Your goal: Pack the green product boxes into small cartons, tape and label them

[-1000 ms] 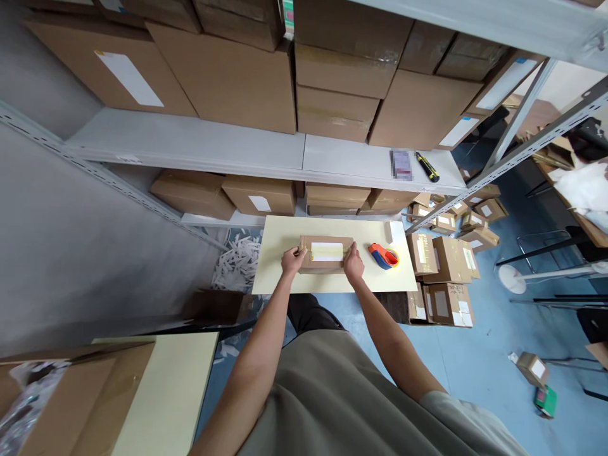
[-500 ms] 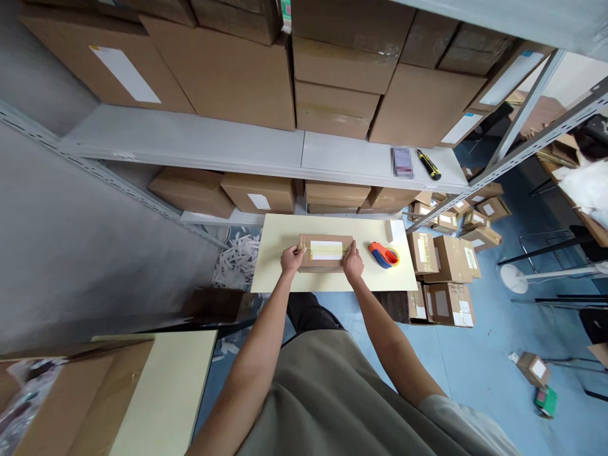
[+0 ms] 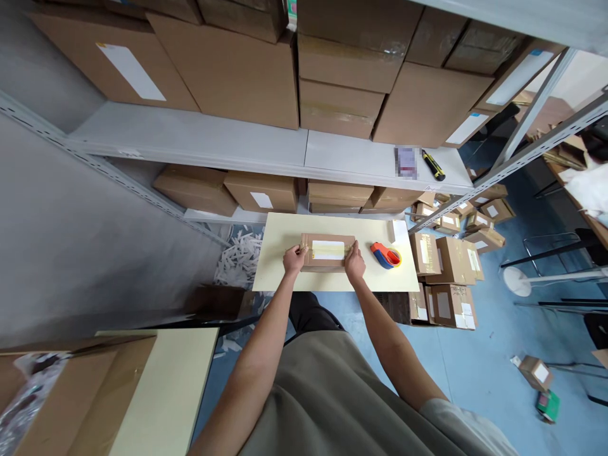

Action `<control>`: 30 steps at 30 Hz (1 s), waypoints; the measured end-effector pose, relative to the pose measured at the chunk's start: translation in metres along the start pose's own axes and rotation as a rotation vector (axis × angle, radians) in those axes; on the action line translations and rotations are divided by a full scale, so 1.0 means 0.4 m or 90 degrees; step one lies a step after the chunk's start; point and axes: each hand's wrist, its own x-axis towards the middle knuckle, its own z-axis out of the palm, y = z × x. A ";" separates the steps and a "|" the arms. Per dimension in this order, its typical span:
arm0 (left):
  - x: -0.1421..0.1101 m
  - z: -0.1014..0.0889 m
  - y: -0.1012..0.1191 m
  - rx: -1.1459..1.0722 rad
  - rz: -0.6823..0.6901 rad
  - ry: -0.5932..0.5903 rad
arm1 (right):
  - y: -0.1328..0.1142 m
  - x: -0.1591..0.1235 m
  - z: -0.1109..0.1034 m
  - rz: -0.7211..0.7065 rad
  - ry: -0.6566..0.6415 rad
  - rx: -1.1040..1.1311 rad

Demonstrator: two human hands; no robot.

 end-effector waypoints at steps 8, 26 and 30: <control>-0.001 -0.006 -0.001 -0.004 0.004 -0.004 | 0.007 0.003 0.007 -0.001 0.003 0.012; 0.007 -0.003 -0.010 -0.017 0.001 -0.007 | 0.008 0.005 0.007 -0.009 0.013 0.018; 0.007 -0.004 -0.012 -0.022 0.000 -0.007 | 0.008 0.006 0.008 -0.005 0.013 0.012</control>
